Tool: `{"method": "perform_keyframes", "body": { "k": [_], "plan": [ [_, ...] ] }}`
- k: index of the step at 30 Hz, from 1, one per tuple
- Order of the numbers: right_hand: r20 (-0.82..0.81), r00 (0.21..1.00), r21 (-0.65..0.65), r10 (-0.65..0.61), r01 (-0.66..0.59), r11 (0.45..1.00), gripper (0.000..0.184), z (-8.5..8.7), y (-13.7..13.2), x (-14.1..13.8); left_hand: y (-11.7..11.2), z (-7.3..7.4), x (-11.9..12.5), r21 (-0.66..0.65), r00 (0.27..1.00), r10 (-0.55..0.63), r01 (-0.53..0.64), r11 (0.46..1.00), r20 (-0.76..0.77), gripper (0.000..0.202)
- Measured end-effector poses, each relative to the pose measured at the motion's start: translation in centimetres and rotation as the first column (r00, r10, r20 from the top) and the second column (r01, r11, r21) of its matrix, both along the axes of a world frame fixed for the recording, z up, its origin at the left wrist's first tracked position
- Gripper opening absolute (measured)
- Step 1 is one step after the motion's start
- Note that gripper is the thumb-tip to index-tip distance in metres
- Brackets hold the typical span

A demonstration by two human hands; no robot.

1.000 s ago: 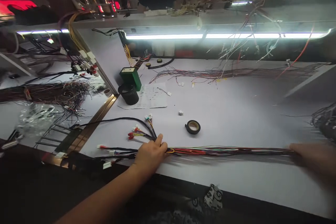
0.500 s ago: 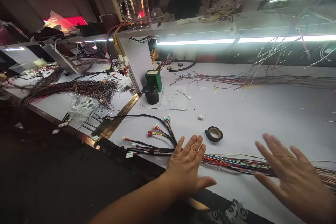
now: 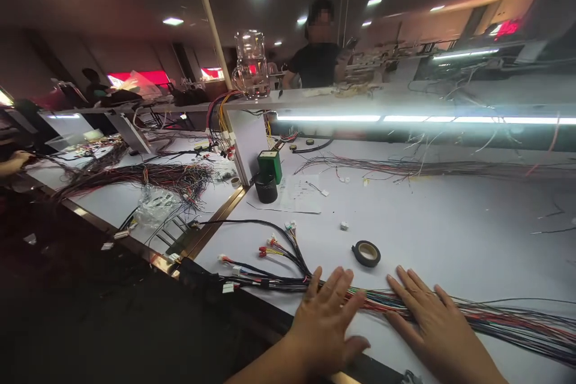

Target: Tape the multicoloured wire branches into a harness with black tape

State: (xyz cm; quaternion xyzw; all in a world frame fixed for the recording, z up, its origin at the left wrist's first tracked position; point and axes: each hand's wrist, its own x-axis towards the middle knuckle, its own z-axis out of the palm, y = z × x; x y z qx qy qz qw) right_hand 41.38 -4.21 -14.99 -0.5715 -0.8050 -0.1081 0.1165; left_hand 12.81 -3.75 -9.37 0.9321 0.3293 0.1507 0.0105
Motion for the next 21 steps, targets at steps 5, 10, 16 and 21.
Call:
{"method": "perform_keyframes", "body": {
  "k": [5,10,16,21],
  "plan": [
    [-0.131,0.989,0.192,0.067,-0.041,0.981,0.063,1.5,-1.2,-0.9,-2.5,-3.1,-1.1,0.469,0.935,-0.354,0.325,0.821,-0.029,0.032],
    [-0.137,0.938,0.169,0.319,-0.295,0.940,0.041,2.7,-4.0,-2.8,-5.1,-5.2,-2.5,0.415,0.941,-0.294,0.202,0.887,0.171,0.015],
    [-0.222,0.934,0.084,0.281,-0.269,0.959,0.027,1.8,-6.2,-3.9,-7.8,-4.2,-3.6,0.052,0.949,-0.034,0.019,0.998,0.314,0.016],
    [-0.260,0.933,0.055,0.247,-0.241,0.969,0.028,1.5,-6.0,-3.7,-8.3,-3.5,-4.0,-0.053,0.957,-0.016,0.032,0.998,0.289,0.020]
  ]
}}
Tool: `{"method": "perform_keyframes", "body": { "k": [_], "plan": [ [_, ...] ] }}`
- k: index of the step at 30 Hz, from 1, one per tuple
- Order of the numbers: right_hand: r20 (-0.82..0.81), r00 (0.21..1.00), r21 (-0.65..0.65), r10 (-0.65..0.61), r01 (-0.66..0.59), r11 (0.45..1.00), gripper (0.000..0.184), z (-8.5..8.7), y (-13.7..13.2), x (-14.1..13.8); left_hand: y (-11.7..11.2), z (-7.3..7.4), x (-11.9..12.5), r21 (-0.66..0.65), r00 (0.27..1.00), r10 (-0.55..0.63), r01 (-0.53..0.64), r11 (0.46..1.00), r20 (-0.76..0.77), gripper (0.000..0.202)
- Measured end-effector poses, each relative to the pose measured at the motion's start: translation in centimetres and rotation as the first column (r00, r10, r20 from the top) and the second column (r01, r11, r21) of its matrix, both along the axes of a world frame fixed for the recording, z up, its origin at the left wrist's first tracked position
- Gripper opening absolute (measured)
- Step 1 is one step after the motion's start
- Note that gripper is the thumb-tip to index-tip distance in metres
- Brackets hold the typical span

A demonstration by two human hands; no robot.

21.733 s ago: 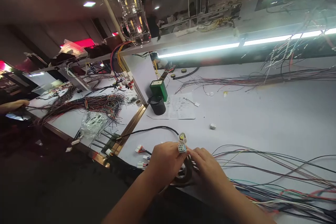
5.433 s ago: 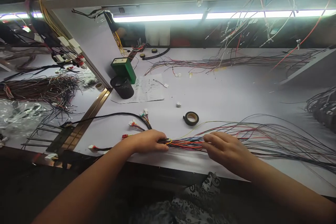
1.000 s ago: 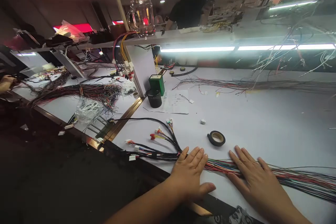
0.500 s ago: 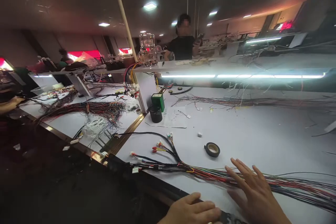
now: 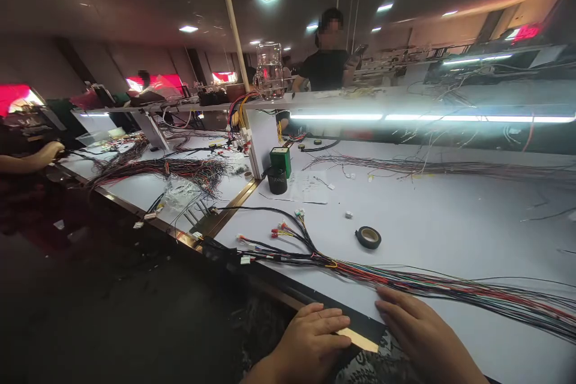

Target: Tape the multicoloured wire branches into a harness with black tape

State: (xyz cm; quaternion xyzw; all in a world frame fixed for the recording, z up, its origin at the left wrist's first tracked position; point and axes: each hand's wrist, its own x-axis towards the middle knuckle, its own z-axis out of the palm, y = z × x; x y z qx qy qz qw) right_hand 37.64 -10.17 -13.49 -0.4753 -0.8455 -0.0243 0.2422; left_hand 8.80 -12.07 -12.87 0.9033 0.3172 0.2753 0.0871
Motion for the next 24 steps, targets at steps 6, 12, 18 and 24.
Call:
{"method": "perform_keyframes", "body": {
  "k": [6,12,18,24],
  "plan": [
    [0.009,1.000,-0.005,0.018,-0.018,1.000,0.027,0.2,0.4,0.0,0.0,0.7,-0.1,-0.011,1.000,-0.009,0.009,1.000,0.020,0.021],
    [0.054,0.998,0.019,0.008,-0.009,1.000,0.031,0.2,0.2,-0.5,-0.2,1.3,-0.2,-0.054,1.000,-0.024,0.023,0.998,-0.011,0.022],
    [0.005,1.000,0.072,0.003,-0.003,0.997,0.031,0.7,0.3,-0.7,0.0,-1.0,0.0,-0.042,1.000,0.016,-0.015,0.999,0.026,0.020],
    [-0.009,1.000,0.064,-0.013,0.013,0.998,0.029,-0.3,0.6,-0.3,0.5,-1.3,-0.5,-0.021,0.998,-0.050,0.050,0.999,0.027,0.020]
  ]
}}
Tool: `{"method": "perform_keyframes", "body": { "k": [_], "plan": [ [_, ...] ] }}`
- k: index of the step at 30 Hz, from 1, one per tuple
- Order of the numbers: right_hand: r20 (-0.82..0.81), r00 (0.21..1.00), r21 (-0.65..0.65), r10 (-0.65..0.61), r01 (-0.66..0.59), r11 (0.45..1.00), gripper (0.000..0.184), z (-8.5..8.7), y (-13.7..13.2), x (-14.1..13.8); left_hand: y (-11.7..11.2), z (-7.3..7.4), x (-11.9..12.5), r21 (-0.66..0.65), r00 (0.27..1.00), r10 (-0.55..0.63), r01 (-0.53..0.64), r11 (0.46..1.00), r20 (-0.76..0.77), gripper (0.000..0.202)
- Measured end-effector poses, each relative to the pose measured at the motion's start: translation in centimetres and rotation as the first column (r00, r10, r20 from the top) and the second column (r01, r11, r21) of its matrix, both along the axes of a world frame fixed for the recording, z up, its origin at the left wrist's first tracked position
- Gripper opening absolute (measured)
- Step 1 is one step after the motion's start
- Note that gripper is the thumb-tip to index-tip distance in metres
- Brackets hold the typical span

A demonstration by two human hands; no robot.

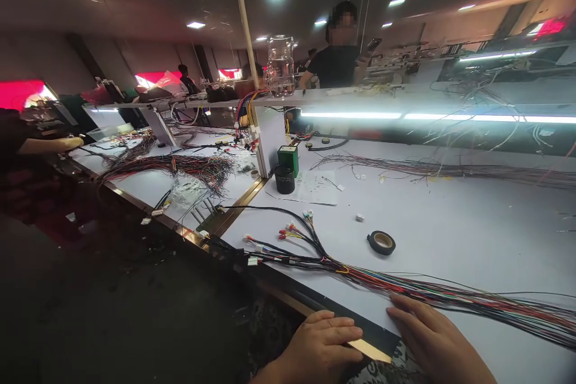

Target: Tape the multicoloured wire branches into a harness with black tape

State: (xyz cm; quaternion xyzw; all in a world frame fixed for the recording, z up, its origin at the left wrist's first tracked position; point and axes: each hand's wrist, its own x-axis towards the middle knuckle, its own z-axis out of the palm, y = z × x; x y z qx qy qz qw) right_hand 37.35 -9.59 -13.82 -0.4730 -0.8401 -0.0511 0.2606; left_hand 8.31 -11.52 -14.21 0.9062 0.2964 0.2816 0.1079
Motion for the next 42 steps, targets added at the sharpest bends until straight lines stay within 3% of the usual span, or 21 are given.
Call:
{"method": "perform_keyframes", "body": {
  "k": [7,18,26,30,35,38,42],
  "plan": [
    [0.022,1.000,-0.065,0.008,-0.007,0.998,0.029,-0.7,0.0,0.4,-0.2,-0.3,0.1,0.035,0.991,0.032,-0.037,0.999,0.129,0.014],
    [-0.022,1.000,-0.093,0.015,-0.017,0.996,0.027,0.1,0.0,0.0,0.1,0.7,0.2,0.073,0.983,0.017,-0.031,0.997,0.180,0.014],
    [-0.021,1.000,-0.098,-0.008,0.006,0.995,0.027,0.4,-0.1,-0.2,0.0,0.3,0.4,0.052,0.983,0.040,-0.051,0.997,0.182,0.015],
    [-0.005,1.000,-0.091,0.002,-0.002,0.996,0.027,0.3,-0.2,-0.1,-0.2,1.7,0.2,0.031,0.993,0.019,-0.023,0.999,0.120,0.016],
    [-0.075,0.997,-0.078,0.032,-0.038,0.996,0.024,1.4,0.2,-0.4,0.2,5.0,0.0,-0.012,0.991,-0.019,0.021,1.000,0.131,0.017],
    [-0.089,0.996,-0.066,0.030,-0.036,0.997,0.025,2.8,1.6,-1.7,2.0,6.6,0.4,-0.016,0.993,0.026,-0.025,1.000,0.113,0.022],
    [0.019,0.998,-0.077,-0.052,0.053,0.996,0.033,3.9,4.2,-4.7,6.4,6.6,1.7,0.084,0.977,0.160,-0.149,0.985,-0.139,0.037]
  ]
}}
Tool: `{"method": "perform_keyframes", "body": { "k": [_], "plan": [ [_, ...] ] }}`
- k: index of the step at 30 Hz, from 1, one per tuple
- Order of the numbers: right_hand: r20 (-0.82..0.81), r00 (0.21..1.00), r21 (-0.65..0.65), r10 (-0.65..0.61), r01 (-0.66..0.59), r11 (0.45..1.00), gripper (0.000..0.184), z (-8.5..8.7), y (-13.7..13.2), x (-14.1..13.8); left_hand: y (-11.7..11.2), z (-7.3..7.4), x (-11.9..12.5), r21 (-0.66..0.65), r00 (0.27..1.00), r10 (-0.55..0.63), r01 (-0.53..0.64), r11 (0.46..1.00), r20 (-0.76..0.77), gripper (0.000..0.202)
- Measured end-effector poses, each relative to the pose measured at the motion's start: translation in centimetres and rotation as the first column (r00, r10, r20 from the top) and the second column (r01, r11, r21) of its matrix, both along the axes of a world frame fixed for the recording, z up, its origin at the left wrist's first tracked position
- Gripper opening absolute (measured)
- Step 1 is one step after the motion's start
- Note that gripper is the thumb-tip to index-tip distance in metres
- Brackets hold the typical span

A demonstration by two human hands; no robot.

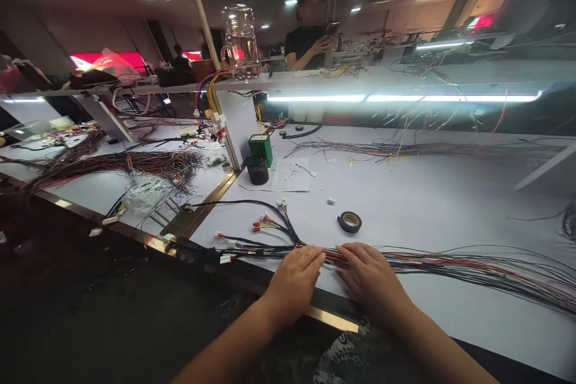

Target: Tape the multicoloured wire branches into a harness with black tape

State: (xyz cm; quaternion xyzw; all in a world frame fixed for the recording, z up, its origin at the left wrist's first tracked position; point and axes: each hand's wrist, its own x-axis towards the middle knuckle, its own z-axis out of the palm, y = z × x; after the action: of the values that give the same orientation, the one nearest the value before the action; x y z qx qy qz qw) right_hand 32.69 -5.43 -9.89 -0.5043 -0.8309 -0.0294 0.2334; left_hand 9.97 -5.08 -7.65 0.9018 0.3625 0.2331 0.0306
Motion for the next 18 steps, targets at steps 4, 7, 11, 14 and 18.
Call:
{"method": "perform_keyframes", "body": {
  "k": [4,7,11,14,18],
  "plan": [
    [0.043,0.998,-0.054,-0.052,0.054,0.997,0.023,0.2,1.9,-2.4,3.7,-1.9,1.6,0.010,0.970,0.010,-0.008,1.000,-0.243,0.039],
    [0.074,0.994,-0.087,-0.083,0.089,0.992,0.003,0.1,2.7,-3.1,4.9,-2.4,2.2,-0.027,0.953,0.009,-0.018,0.999,-0.304,0.035],
    [0.108,0.991,-0.118,-0.079,0.092,0.989,0.006,0.2,3.3,-3.2,5.5,-1.1,2.6,-0.090,0.954,0.013,-0.041,0.995,-0.300,0.028],
    [0.122,0.992,-0.161,-0.029,0.049,0.986,0.008,0.9,3.5,-2.9,6.3,0.7,2.9,-0.177,0.945,-0.025,-0.035,0.984,-0.327,0.018],
    [0.108,0.994,-0.232,0.032,-0.006,0.973,0.007,2.6,3.9,-2.0,7.7,3.3,3.2,-0.331,0.906,-0.164,0.028,0.943,-0.390,0.019]
  ]
}}
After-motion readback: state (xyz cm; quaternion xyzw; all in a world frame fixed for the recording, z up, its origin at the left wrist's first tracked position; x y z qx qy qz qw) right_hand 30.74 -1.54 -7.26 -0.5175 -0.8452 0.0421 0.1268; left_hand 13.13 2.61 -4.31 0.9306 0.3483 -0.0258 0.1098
